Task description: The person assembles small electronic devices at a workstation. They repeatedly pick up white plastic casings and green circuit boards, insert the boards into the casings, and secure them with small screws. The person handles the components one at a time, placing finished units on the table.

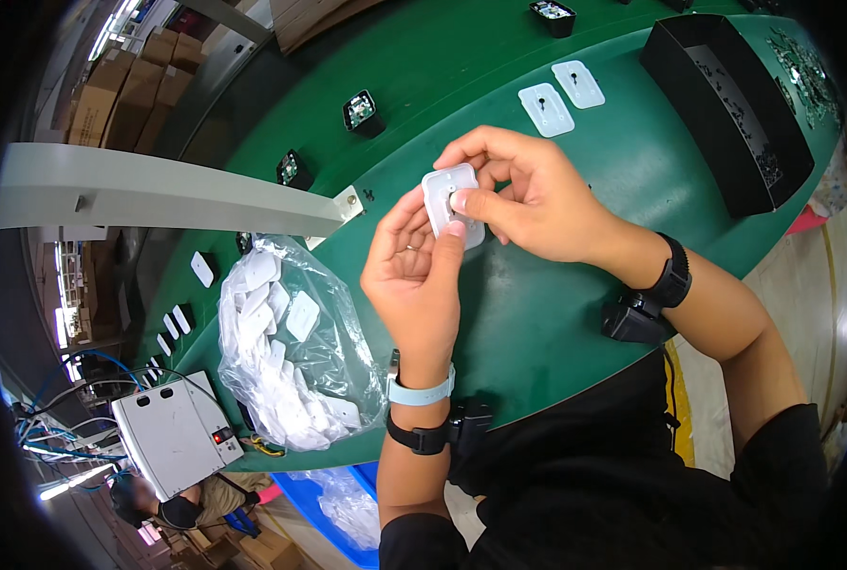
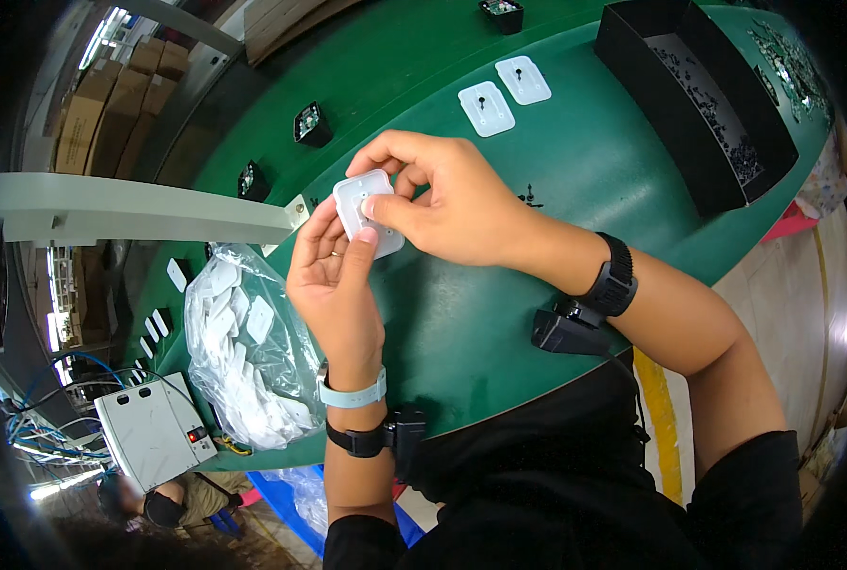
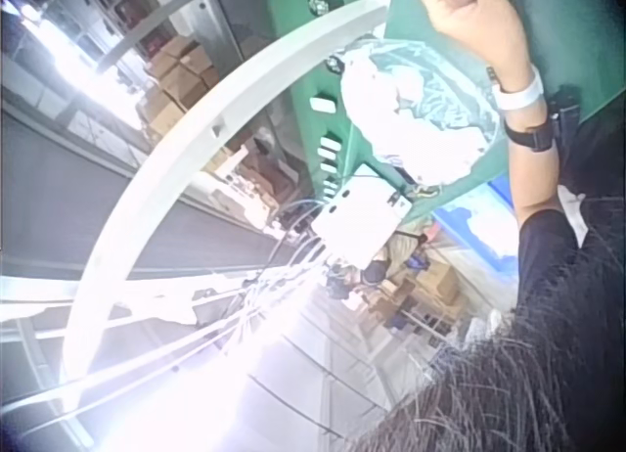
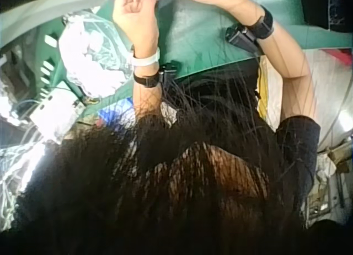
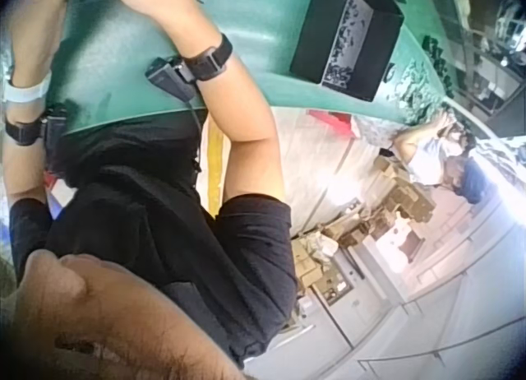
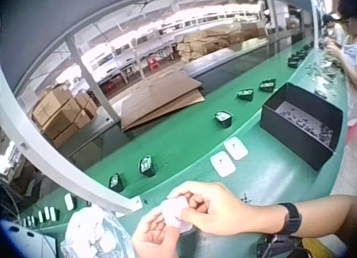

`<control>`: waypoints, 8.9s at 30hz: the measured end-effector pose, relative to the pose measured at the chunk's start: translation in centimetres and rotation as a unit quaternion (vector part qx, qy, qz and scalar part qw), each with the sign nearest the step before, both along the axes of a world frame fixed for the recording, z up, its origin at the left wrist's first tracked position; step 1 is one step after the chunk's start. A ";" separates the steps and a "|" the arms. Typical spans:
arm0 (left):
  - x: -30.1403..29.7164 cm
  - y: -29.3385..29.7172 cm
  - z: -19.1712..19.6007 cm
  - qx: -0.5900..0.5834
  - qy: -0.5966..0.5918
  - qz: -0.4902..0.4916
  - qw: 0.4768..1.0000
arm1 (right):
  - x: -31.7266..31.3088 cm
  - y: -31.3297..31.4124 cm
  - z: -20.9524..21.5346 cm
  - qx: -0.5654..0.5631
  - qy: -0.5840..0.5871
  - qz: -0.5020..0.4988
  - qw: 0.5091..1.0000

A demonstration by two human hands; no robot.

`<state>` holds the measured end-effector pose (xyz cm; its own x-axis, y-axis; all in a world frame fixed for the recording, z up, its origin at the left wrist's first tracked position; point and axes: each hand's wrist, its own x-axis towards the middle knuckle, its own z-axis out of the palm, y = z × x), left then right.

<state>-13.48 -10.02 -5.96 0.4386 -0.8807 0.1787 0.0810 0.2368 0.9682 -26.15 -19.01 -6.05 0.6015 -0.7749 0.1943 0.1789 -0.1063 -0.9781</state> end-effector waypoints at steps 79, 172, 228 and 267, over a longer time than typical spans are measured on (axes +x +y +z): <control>0.7 0.1 0.0 -0.005 0.109 -0.056 0.992 | -1.3 -2.2 0.3 0.123 -0.094 0.117 0.981; 0.3 0.8 -0.3 -0.033 0.035 -0.004 0.999 | -0.9 0.1 0.6 -0.218 -0.020 -0.046 0.975; 0.9 1.2 -0.5 -0.067 0.022 -0.006 0.998 | -1.7 -0.9 1.5 -0.197 -0.063 0.018 0.978; 0.5 0.9 0.7 -0.002 0.032 0.014 0.999 | -1.1 -1.1 0.6 0.148 -0.087 0.119 0.978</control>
<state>-12.95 -9.09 -5.23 0.4746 -0.8669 0.1528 0.1364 0.2439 0.9602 -27.22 -20.09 -5.46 0.7493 -0.6550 0.0974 0.3298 0.2415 -0.9126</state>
